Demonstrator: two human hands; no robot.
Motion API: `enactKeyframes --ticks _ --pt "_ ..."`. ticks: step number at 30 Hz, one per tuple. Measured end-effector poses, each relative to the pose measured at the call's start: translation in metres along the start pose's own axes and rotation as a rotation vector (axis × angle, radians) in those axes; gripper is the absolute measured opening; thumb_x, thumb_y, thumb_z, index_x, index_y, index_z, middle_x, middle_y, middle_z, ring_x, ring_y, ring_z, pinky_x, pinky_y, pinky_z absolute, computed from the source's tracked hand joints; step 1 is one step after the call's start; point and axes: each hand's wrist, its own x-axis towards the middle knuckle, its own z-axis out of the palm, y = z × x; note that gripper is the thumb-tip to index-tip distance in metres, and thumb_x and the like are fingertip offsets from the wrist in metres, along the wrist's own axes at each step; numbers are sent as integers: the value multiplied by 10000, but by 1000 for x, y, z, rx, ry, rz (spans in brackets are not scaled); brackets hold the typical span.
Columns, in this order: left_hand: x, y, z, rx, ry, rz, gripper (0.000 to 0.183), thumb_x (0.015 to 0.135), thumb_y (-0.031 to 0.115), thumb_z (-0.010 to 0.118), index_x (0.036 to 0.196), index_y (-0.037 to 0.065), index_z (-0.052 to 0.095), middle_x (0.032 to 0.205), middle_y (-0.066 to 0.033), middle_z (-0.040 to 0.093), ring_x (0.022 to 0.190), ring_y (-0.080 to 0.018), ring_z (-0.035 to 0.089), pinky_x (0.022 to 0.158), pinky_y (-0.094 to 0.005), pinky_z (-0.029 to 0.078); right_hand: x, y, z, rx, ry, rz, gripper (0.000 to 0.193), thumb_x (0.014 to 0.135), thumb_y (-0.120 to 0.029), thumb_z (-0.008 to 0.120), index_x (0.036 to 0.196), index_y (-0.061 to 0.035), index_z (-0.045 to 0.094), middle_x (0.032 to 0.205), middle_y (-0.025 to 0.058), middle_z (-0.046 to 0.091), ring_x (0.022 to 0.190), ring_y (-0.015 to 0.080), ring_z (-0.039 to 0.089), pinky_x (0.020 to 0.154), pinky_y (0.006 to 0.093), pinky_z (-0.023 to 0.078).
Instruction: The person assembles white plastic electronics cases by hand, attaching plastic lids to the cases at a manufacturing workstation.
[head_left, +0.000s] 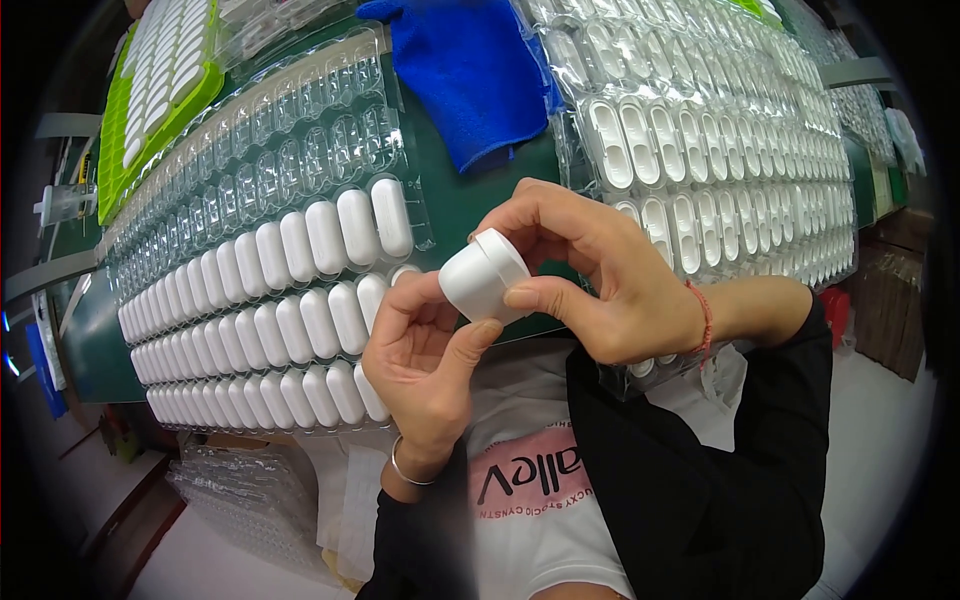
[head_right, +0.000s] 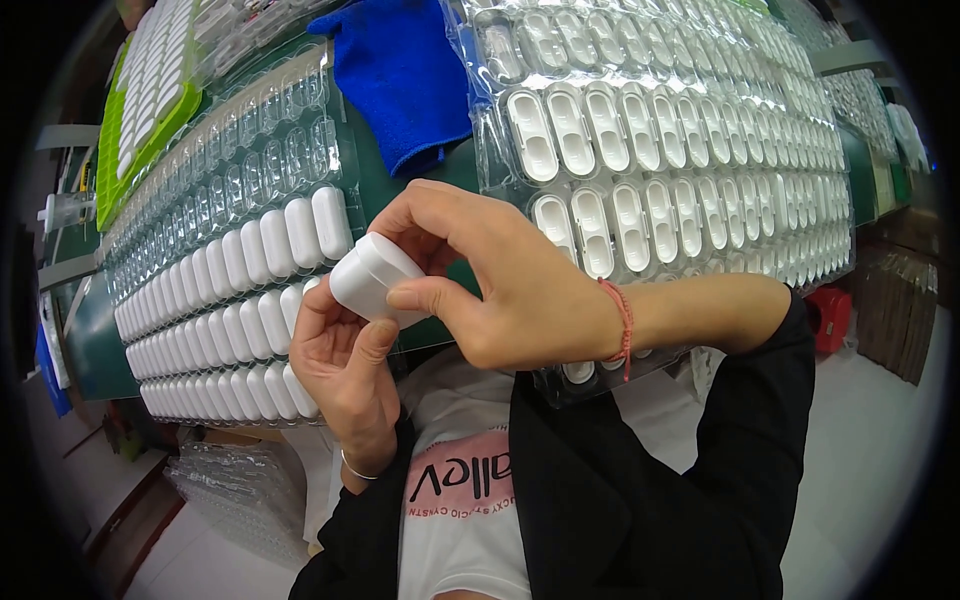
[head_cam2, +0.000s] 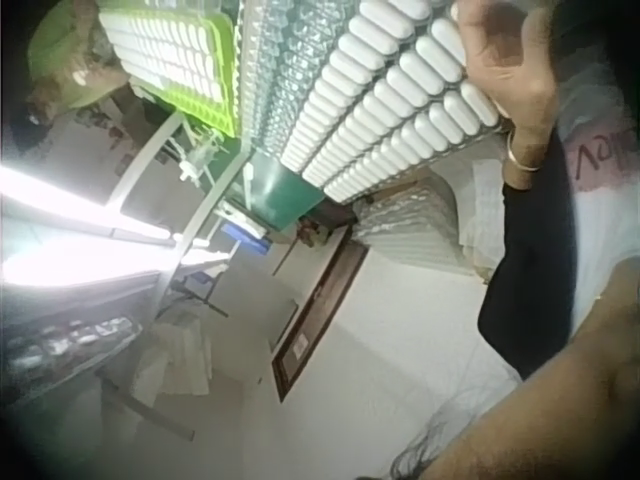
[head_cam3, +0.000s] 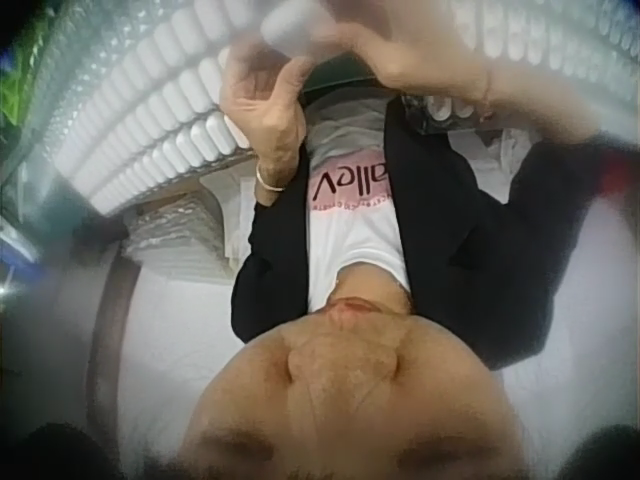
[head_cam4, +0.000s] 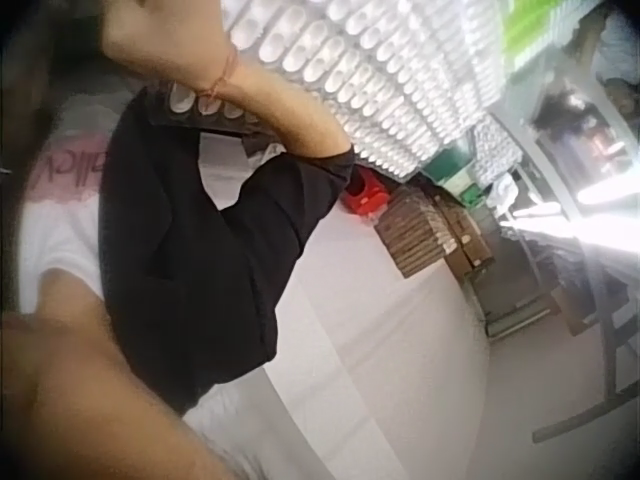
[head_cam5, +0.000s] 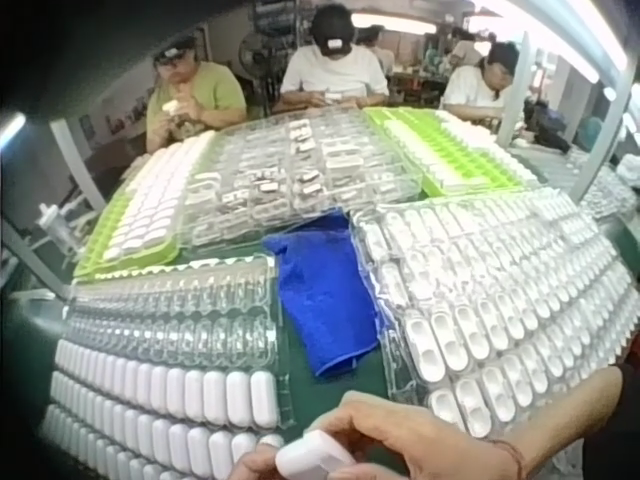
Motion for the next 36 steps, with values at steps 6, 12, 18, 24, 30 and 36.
enactKeyframes --ticks 6,12,18,24,30,36 --pt "4 1 -9 -243 -62 -206 443 808 -9 733 1197 -67 530 1114 -119 623 1017 -179 627 931 -320 502 0 -2 -3 -181 0 -99 333 872 35 562 1202 41 518 1078 85 561 957 147 596 833 272 500" --pt "2 0 -22 -360 -127 -337 580 844 86 724 1325 -67 437 1256 -170 580 1147 -244 594 1002 -376 480 12 -14 -13 99 -175 231 357 885 -11 618 1228 28 526 1158 89 587 907 112 593 810 251 497" --pt "4 0 -17 -354 -55 -244 510 887 45 664 1335 -43 439 1273 -142 566 1173 -225 574 1018 -359 469 16 -16 -12 -585 174 -383 311 810 -74 707 1102 -19 616 910 69 640 753 177 630 677 284 521" --pt "6 11 1 -228 36 -208 429 874 -77 622 1278 -44 479 1224 -123 578 1136 -191 574 1004 -342 457 17 -22 -3 -533 72 -365 231 756 19 742 977 -27 690 839 100 682 636 168 625 553 265 479" --pt "17 87 4 623 -349 536 285 717 -126 582 936 3 711 1011 -164 674 991 -313 646 798 -359 544 121 -35 -126 -847 365 -538 176 865 -28 633 1032 -41 688 858 44 709 667 83 598 608 244 472" --pt "41 131 57 478 -220 1116 142 795 183 697 829 50 732 804 -5 694 721 -148 636 662 -241 556 223 -63 -327 -1381 555 -426 179 862 -133 626 1021 -87 697 913 103 718 784 237 698 709 330 521"
